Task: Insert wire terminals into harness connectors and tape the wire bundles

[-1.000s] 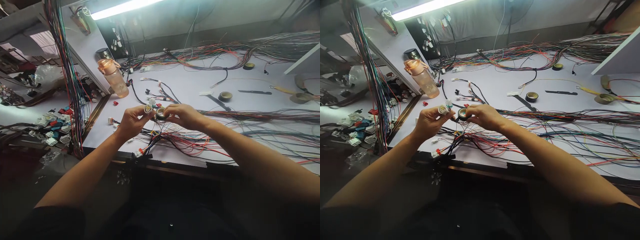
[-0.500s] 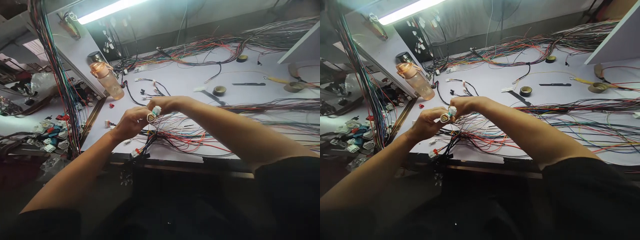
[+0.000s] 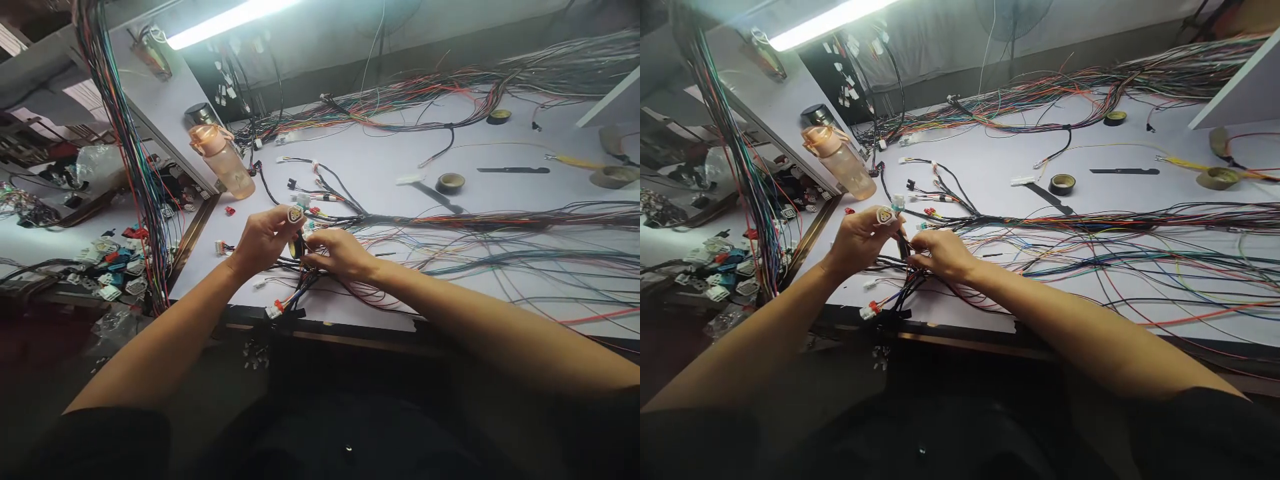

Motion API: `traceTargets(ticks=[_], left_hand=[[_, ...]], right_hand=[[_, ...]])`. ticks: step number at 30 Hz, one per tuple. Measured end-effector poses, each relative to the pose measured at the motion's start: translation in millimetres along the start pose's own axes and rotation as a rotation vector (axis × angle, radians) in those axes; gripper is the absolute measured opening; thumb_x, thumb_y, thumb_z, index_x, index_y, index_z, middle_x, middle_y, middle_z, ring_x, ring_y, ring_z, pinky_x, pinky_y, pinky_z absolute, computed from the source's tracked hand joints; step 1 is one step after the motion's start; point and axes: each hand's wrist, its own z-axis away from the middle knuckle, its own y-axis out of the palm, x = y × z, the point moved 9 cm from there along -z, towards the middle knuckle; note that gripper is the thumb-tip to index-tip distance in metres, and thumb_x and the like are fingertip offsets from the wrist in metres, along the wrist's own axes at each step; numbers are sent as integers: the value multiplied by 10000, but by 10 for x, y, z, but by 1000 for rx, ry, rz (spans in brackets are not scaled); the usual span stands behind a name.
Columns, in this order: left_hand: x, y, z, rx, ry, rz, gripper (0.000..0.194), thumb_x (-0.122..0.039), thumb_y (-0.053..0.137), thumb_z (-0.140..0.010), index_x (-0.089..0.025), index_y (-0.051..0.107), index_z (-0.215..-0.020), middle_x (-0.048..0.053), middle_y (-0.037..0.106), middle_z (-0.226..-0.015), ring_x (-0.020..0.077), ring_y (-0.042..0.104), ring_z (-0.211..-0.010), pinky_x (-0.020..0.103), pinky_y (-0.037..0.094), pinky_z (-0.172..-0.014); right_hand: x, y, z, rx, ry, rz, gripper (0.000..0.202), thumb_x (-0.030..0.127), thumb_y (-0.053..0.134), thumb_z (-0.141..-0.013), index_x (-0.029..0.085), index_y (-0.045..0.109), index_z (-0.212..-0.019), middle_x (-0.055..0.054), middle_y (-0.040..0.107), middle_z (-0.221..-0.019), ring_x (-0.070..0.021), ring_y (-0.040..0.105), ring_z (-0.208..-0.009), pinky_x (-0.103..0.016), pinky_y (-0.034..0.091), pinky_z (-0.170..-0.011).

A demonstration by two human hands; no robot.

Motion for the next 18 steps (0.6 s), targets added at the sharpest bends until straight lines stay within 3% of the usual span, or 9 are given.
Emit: traceTargets(ticks=[2,5,9,12,14,18], left_hand=[[-12,16,-9,17,7,-28,158,-319,564,-902,-179,627,-862,-2,624,-728,121,618,-636,246,510,-611],[-35,29,-29,39,8,-58,175,-330,542,-914,-179,604,-850,0,617,-725,121,618,-633,251,503,-614],[-19,106,-71,124,-39,-36,213,-359,517,-925,-184,568,-815,-13,598,-659,121,612,-582,256,494,-585],[29,165,-100,163,-86,43,220,-380,531,-916,-190,558,-808,-20,594,-641,120,606,-543,261,500,-562],[68,189,-107,161,-113,118,225,-387,547,-907,-189,553,-800,-18,594,-652,117,606,-529,259,510,-550],[126,201,-80,111,-149,264,238,-393,591,-882,-178,557,-785,-12,583,-677,111,616,-533,242,531,-520]], right_hand=[[0,52,-12,-21,19,18,56,190,615,-822,155,659,-819,-18,644,-778,-120,522,-694,-231,350,-653],[3,49,1,-36,50,10,94,134,567,-807,175,653,-809,-5,638,-767,-116,519,-689,-223,340,-650],[-24,20,56,-5,118,-51,105,250,585,-824,187,661,-859,-6,667,-804,-132,571,-733,-231,361,-673],[-30,75,86,36,91,-80,129,271,564,-847,192,655,-892,-5,684,-837,-140,601,-756,-237,382,-688],[-36,78,115,-10,59,-51,156,231,569,-836,197,633,-974,-16,698,-897,-152,622,-793,-249,405,-712],[102,-56,250,-236,-78,173,388,248,632,-804,189,541,-1176,-106,661,-1150,-238,602,-1041,-349,413,-868]])
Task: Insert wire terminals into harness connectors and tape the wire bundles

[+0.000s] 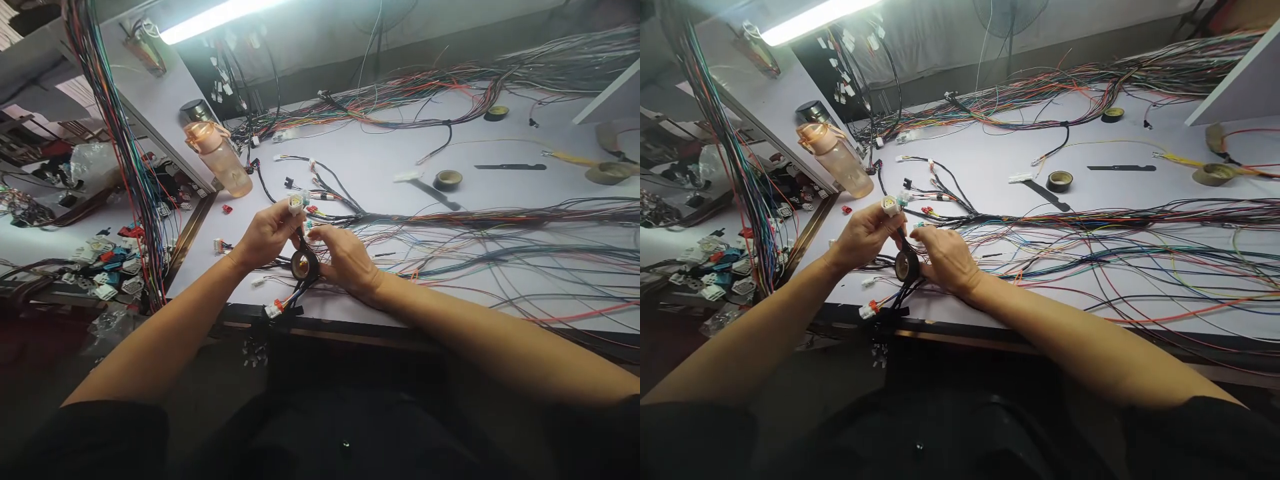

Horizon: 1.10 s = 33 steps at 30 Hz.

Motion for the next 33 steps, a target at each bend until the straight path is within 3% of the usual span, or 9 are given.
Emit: traceTargets(ticks=[3,6,8,12,17,22,27,33], left_hand=[[2,-13,35,-48,0,52,248,-395,607,-873,-168,569,-780,-8,584,-670,106,612,-543,237,540,-523],[-13,0,79,-69,-1,66,255,-398,608,-872,-163,571,-780,-8,591,-663,100,603,-531,236,535,-514],[-19,-8,121,-107,5,62,251,-398,604,-874,-163,569,-795,-9,599,-679,95,605,-512,231,519,-496],[-17,-53,250,-251,58,7,226,-375,587,-892,-163,574,-813,2,621,-717,103,637,-571,241,527,-575],[124,-46,405,-397,53,48,217,-370,587,-893,-166,617,-827,16,657,-738,123,656,-673,281,541,-711],[417,224,432,-212,-108,257,241,-384,723,-776,-168,666,-866,21,686,-794,132,648,-712,276,530,-708],[523,335,428,-148,-218,282,256,-411,705,-785,-160,693,-834,26,699,-752,136,627,-679,276,528,-672],[396,212,482,-335,-77,38,206,-378,679,-815,-174,703,-829,33,720,-797,161,651,-753,295,515,-743]], right_hand=[[169,-45,76,-35,-148,162,316,283,573,-869,198,566,-1173,-127,635,-1216,-269,573,-1093,-406,381,-918],[194,-43,116,-37,-168,128,250,192,486,-909,219,607,-1127,-92,670,-1162,-227,606,-1045,-375,407,-908],[125,-94,132,-101,-93,6,221,189,489,-909,208,623,-1084,-87,689,-1117,-208,623,-1028,-345,437,-901],[-152,-173,207,-223,206,-259,162,244,559,-877,191,636,-1010,-56,717,-967,-184,658,-885,-304,486,-808],[-376,-72,288,-198,427,-474,167,287,555,-870,178,642,-961,-42,705,-923,-175,646,-844,-303,497,-776],[-443,20,315,-169,473,-586,199,346,575,-871,176,621,-962,-36,688,-884,-165,626,-804,-295,501,-743],[-402,31,304,-119,434,-578,233,387,610,-853,178,640,-953,-40,681,-907,-164,619,-816,-292,497,-754],[-514,18,326,-158,511,-592,230,391,585,-853,175,646,-901,-33,677,-837,-164,611,-786,-289,493,-702]])
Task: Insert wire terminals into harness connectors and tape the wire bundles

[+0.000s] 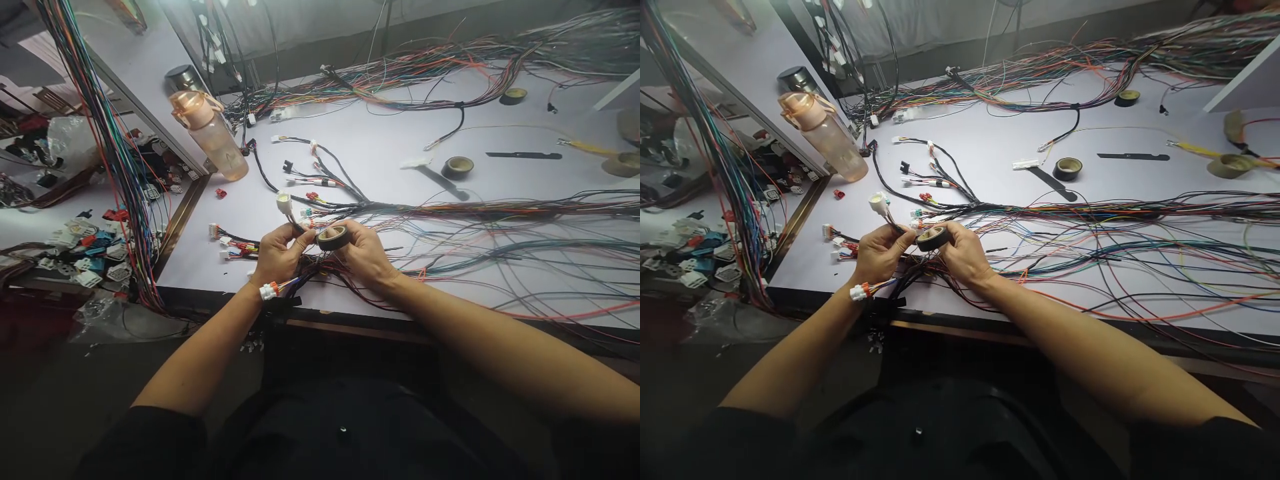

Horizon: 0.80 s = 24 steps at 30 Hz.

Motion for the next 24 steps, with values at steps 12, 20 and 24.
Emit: traceTargets(ticks=[12,20,24], left_hand=[[-539,-77,-10,90,382,-275,70,-260,660,-835,-197,691,-840,31,702,-827,166,642,-773,308,500,-764],[-702,38,-216,341,524,-414,88,-312,683,-813,-226,696,-799,40,722,-863,205,652,-874,401,440,-906],[-679,11,-283,374,521,-425,118,-340,669,-823,-228,692,-795,19,739,-807,194,678,-829,431,399,-979]], right_hand=[[202,-36,-299,42,-125,303,158,201,601,-797,170,678,-931,-24,681,-839,-131,569,-702,-284,451,-704],[81,294,-586,229,0,642,196,370,710,-735,209,736,-842,-20,659,-744,-152,551,-668,-265,343,-581],[116,340,-538,433,-19,411,246,332,662,-782,180,726,-965,10,646,-709,-121,564,-647,-252,402,-605]])
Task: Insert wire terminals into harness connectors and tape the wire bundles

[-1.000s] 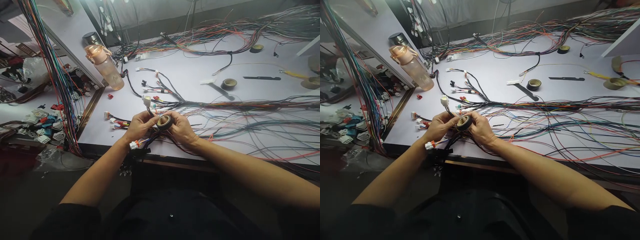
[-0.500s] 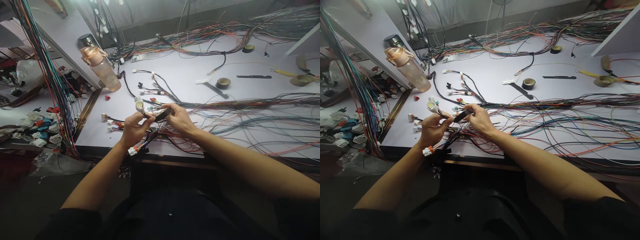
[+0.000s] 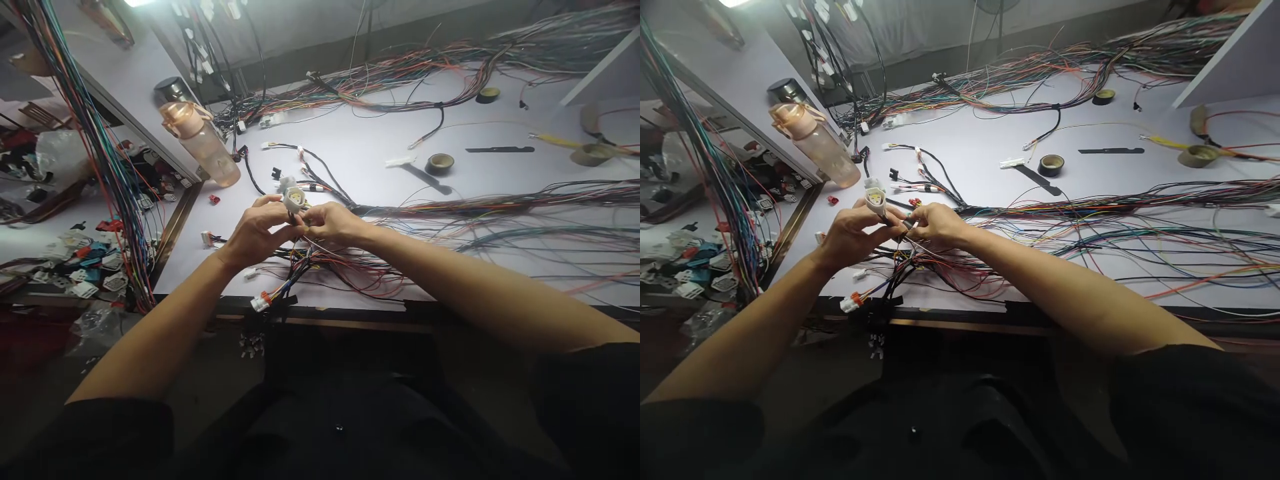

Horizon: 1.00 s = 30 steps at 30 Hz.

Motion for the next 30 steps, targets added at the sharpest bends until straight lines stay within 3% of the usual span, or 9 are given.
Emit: traceTargets(ticks=[3,6,8,12,17,20,23,26,30], left_hand=[[19,-54,-6,-25,-1,-10,99,-315,658,-833,-230,695,-798,5,744,-799,178,679,-795,442,377,-1011],[4,-83,-33,-48,24,-25,93,-290,659,-830,-218,694,-784,-2,738,-785,157,650,-741,419,411,-976],[3,-65,-62,-37,36,-52,114,-286,647,-836,-206,686,-765,-8,718,-737,142,611,-690,394,445,-931],[-5,33,-92,56,70,-73,155,-293,628,-849,-187,673,-745,-13,678,-688,123,562,-646,361,463,-904],[238,13,-34,52,-190,93,218,-362,622,-852,-156,686,-822,17,659,-711,126,572,-657,251,472,-651],[328,48,7,35,-302,242,243,-379,634,-843,-144,687,-817,23,665,-726,129,585,-673,247,477,-657],[364,69,25,-20,-366,321,256,-389,651,-829,-138,689,-798,23,659,-704,129,582,-656,241,469,-620],[364,74,58,-66,-394,353,243,-376,672,-816,-137,688,-777,21,659,-690,126,582,-640,239,466,-605],[327,62,158,-142,-382,377,196,-338,648,-845,-150,688,-806,33,685,-753,140,620,-705,263,501,-690]], right_hand=[[123,-153,189,-97,-126,-118,243,246,555,-862,159,701,-1036,-33,708,-902,-135,624,-794,-286,479,-759],[284,-185,396,-190,-255,-63,273,229,558,-864,167,674,-1104,-61,705,-1054,-167,633,-969,-324,468,-906],[339,-83,465,-174,-301,-28,330,236,599,-852,190,640,-1177,-50,703,-1073,-171,635,-991,-317,467,-910],[223,51,465,-213,-218,93,291,205,599,-879,238,636,-1165,-25,718,-1019,-168,658,-889,-288,472,-797],[396,-53,582,-413,-394,311,308,287,662,-855,171,583,-1130,-81,697,-1044,-225,631,-968,-334,453,-847],[585,-19,648,-465,-500,497,367,352,690,-827,159,576,-1118,-119,653,-1117,-262,583,-1025,-368,433,-856],[679,89,626,-460,-520,584,310,272,662,-845,207,583,-1137,-103,615,-1194,-254,557,-1048,-368,423,-845],[708,147,630,-498,-552,543,181,184,523,-918,238,634,-1049,-74,630,-1115,-206,572,-1010,-337,437,-844],[631,99,741,-530,-600,328,220,108,463,-919,202,637,-1016,-76,649,-1071,-168,601,-996,-301,477,-868]])
